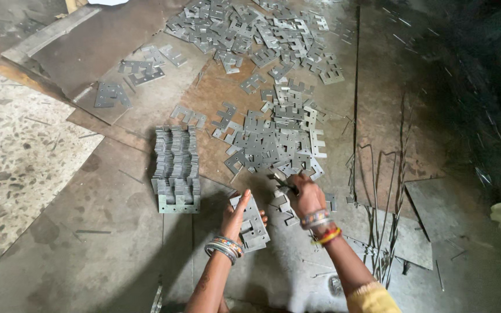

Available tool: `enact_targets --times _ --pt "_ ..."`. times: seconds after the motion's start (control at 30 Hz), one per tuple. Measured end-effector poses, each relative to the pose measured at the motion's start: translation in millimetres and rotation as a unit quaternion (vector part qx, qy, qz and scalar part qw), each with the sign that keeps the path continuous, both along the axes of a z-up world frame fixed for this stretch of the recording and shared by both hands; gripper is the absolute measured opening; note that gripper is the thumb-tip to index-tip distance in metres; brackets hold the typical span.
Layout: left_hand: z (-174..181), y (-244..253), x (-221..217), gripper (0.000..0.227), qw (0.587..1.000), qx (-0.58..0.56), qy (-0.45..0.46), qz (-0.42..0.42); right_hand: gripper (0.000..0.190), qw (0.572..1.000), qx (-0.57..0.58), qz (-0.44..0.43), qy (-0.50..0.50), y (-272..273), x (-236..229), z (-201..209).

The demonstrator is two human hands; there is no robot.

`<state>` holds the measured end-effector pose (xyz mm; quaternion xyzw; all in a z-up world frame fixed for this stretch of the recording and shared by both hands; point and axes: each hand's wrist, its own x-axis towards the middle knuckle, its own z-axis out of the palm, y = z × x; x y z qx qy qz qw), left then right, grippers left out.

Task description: The person sits on the floor and repeatedly picks up small metal brackets from a scattered pile, aligns them, and stacks them into a neat pile. The person continues this process throughout the clip.

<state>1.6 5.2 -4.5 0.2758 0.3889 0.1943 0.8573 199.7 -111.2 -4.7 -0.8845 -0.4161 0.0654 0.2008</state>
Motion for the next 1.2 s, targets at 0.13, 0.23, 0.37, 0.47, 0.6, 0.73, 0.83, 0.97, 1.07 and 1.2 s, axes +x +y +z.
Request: enact_targets --times 0.13,0.23,0.37,0.47,0.6,0.73,0.83,0.97,1.07,1.2 --pt "0.3 -1.1 -3.7 0.068 1.000 -0.003 0.002 -0.007 0.036 0.979 0.082 0.139 -0.127 -26.6 -31.3 21.4" --pt "1.9 -9.0 -1.1 0.067 0.999 0.048 -0.014 -0.002 0.053 0.991 -0.035 0.050 -0.119 -24.0 -28.4 10.5" --pt "-4.5 -13.8 2.5 0.072 0.999 0.040 -0.006 0.007 0.065 0.980 -0.175 -0.073 -0.059 -5.5 -12.2 -25.3" --pt "-13.3 -4.5 3.6 0.076 0.999 -0.018 -0.023 -0.016 0.067 0.969 -0.156 -0.166 0.091 0.6 -3.5 -49.2" --pt "-14.4 0.8 5.7 0.084 0.989 -0.137 -0.057 -0.002 0.077 0.972 -0.161 -0.163 0.043 2.9 5.4 -64.8" --pt "-10.5 -0.7 2.8 0.077 0.991 -0.129 -0.044 0.014 0.065 0.965 -0.150 -0.190 0.103 9.4 -0.4 -60.5" --pt "-14.2 0.4 2.0 0.083 0.994 -0.099 -0.035 -0.005 0.041 0.980 -0.090 -0.145 0.105 5.3 -15.7 -38.9" --pt "-27.2 5.5 -1.2 0.082 1.000 -0.022 -0.006 -0.008 0.030 0.994 0.092 0.037 -0.054 -19.9 -49.0 -5.4" --pt "-22.8 6.9 -3.9 0.074 1.000 -0.010 0.013 0.000 0.039 0.949 0.162 0.237 -0.129 -36.4 -49.4 9.4" --pt "3.2 0.9 -7.7 0.079 0.996 -0.051 -0.040 -0.057 0.043 0.981 -0.026 0.117 -0.152 -43.1 5.3 1.8"
